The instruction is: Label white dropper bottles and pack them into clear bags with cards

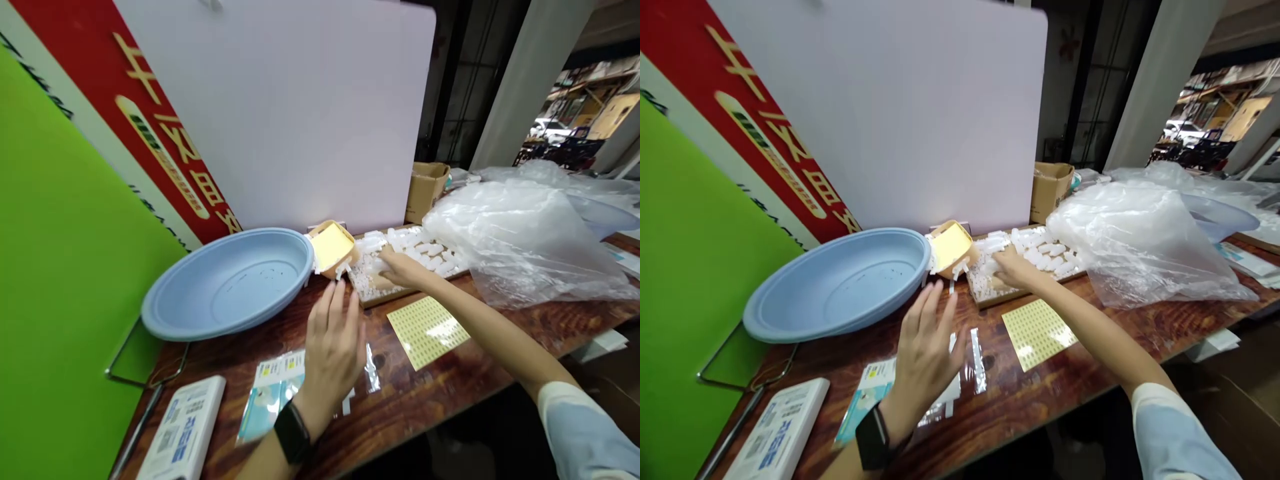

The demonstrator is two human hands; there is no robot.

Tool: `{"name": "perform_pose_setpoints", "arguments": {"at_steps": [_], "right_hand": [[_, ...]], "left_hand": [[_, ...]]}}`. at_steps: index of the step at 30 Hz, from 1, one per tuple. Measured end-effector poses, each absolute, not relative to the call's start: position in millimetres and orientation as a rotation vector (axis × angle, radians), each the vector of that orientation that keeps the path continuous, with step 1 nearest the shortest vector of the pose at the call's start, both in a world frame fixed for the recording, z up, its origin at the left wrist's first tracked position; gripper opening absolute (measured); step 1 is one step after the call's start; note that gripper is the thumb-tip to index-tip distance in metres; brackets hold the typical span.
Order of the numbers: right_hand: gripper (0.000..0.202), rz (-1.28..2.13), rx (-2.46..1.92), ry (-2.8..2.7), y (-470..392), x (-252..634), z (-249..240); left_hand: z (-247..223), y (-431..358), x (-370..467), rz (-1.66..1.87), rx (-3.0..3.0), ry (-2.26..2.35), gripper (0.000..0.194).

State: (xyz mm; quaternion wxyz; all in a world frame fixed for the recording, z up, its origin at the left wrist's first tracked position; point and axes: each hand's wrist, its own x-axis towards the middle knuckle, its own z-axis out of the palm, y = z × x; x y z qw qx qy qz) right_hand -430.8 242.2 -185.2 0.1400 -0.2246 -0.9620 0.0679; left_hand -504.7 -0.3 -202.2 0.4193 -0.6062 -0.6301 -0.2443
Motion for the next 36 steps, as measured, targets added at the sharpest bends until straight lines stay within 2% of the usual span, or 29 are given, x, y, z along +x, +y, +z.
{"name": "perform_pose_setpoints", "arguments": {"at_steps": [3,5,8,12,15,17,19,21,23,25,26,28,31,33,36], "right_hand": [[0.021,0.543,-0.085,-2.86,192,-397,-181],[0.02,0.793,0.163,-2.779,171,-377,-180],[0.028,0.95,0.074,-2.673,163,-355,-185],[0.034,0.97,-0.04,-2.725,171,-343,-198],[0.029,0.975,0.096,-2.738,175,-336,-205],[0.024,0.879,0.068,-2.717,180,-329,-208],[0.029,0.75,-0.183,-2.665,190,-320,-212],[0.041,0.734,-0.44,-2.584,202,-314,-217],[0.044,0.829,-0.495,-2.528,210,-311,-223],[0.038,0.887,-0.389,-2.535,212,-312,-228],[0.035,0.895,-0.33,-2.554,212,-314,-230],[0.034,0.939,-0.236,-2.578,208,-319,-234],[0.042,1.111,-0.208,-2.488,204,-326,-238],[0.043,1.2,-0.218,-2.374,202,-327,-242],[0.036,1.055,-0.315,-2.225,197,-320,-252]], "left_hand": [[-185,25,-481,-0.481,-1.807,-1.947,0.079],[-181,40,-471,-0.483,-1.981,-2.182,0.088],[-182,50,-460,-0.58,-2.088,-2.37,0.09],[-191,45,-443,-0.598,-2.047,-2.487,0.089],[-203,37,-430,-0.649,-1.886,-2.514,0.085],[-213,36,-428,-0.897,-1.717,-2.541,0.081],[-222,40,-435,-1.458,-1.487,-2.629,0.07],[-228,46,-447,-2.065,-1.221,-2.674,0.044],[-228,53,-458,-2.4,-1.072,-2.667,0.023],[-224,58,-464,-2.532,-1.131,-2.591,0.018],[-222,60,-464,-2.618,-1.202,-2.546,0.022],[-218,62,-461,-2.74,-1.458,-2.514,0.041],[-217,67,-454,-2.634,-1.892,-2.567,0.061],[-221,72,-452,-2.537,-1.947,-2.602,0.054],[-232,79,-457,-2.589,-1.689,-2.605,0.025]]}}
